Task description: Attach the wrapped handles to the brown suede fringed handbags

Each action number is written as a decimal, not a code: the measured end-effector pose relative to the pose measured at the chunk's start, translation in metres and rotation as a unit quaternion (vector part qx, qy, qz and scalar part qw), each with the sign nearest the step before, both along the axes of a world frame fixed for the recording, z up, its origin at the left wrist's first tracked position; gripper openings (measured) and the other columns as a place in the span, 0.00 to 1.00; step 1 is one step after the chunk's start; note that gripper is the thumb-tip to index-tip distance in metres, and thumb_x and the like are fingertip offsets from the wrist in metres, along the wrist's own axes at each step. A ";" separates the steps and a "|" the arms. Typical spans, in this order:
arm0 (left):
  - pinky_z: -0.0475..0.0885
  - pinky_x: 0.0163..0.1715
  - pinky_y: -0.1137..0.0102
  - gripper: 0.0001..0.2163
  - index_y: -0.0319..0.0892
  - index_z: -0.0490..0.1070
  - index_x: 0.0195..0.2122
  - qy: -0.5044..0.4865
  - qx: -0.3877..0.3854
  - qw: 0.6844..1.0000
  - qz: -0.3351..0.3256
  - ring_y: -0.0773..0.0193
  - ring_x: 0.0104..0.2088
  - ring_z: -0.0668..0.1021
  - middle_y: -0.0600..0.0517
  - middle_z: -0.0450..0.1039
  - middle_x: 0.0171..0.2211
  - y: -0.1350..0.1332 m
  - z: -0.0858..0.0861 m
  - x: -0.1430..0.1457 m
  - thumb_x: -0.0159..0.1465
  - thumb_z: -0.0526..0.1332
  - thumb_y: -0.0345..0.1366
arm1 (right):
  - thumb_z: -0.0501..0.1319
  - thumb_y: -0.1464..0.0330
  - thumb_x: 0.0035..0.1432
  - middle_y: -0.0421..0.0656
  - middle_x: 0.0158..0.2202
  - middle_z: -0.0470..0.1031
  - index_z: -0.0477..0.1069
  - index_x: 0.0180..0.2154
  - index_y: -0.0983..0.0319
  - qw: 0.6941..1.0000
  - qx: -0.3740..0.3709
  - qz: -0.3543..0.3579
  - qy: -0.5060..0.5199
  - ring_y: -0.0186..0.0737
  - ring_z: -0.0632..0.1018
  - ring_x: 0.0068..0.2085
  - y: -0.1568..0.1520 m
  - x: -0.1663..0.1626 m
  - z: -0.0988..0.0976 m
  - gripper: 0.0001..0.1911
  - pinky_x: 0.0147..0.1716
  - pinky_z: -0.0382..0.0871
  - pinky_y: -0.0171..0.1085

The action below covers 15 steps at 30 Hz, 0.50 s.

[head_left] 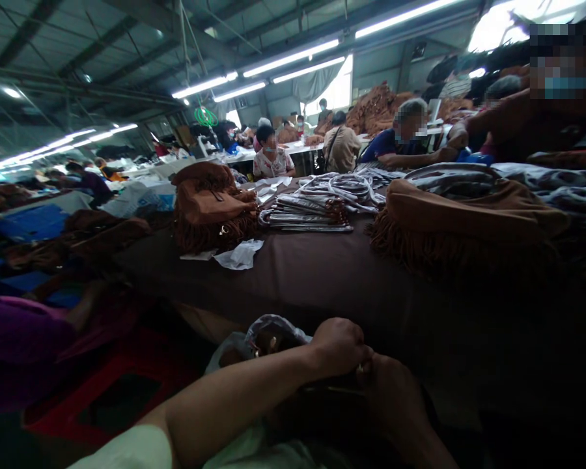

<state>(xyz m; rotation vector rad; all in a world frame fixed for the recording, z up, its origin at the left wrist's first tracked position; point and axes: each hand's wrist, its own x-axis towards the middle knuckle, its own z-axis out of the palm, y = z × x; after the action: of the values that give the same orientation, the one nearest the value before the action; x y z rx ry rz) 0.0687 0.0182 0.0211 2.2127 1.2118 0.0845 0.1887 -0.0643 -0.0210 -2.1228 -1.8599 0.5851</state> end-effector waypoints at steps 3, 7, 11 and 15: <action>0.57 0.23 0.72 0.11 0.39 0.74 0.23 -0.002 -0.047 0.999 0.018 0.68 0.23 0.67 0.55 0.66 0.20 -0.002 -0.002 -0.001 0.54 0.62 0.42 | 0.51 0.71 0.57 0.53 0.27 0.80 0.75 0.26 0.63 1.000 -0.014 0.012 0.014 0.46 0.79 0.28 0.002 0.001 0.001 0.15 0.22 0.52 0.36; 0.58 0.21 0.74 0.13 0.37 0.73 0.25 -0.120 -0.237 0.960 0.087 0.72 0.19 0.64 0.57 0.65 0.18 0.005 -0.019 -0.006 0.52 0.64 0.44 | 0.52 0.70 0.56 0.46 0.24 0.79 0.74 0.24 0.61 0.998 -0.024 0.040 0.048 0.39 0.77 0.25 0.005 0.006 0.002 0.14 0.22 0.52 0.35; 0.56 0.18 0.74 0.16 0.36 0.72 0.27 -0.161 -0.301 0.937 0.081 0.72 0.17 0.63 0.57 0.64 0.18 0.014 -0.014 -0.010 0.52 0.64 0.48 | 0.54 0.67 0.56 0.43 0.26 0.78 0.73 0.28 0.61 0.995 0.012 0.053 0.087 0.37 0.75 0.27 0.007 0.008 0.006 0.10 0.25 0.56 0.34; 0.58 0.21 0.75 0.20 0.37 0.75 0.29 -0.106 -0.258 0.960 -0.023 0.71 0.20 0.65 0.57 0.65 0.19 0.022 0.009 -0.018 0.53 0.63 0.52 | 0.56 0.63 0.55 0.41 0.26 0.75 0.71 0.29 0.61 0.990 0.055 0.068 0.110 0.38 0.73 0.27 0.007 0.010 0.005 0.09 0.26 0.58 0.34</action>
<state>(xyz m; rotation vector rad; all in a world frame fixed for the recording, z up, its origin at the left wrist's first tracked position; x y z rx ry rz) 0.0505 0.0406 0.0298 1.7242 0.9340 -0.0139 0.1991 -0.0568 -0.0158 -1.7939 -1.8750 0.6993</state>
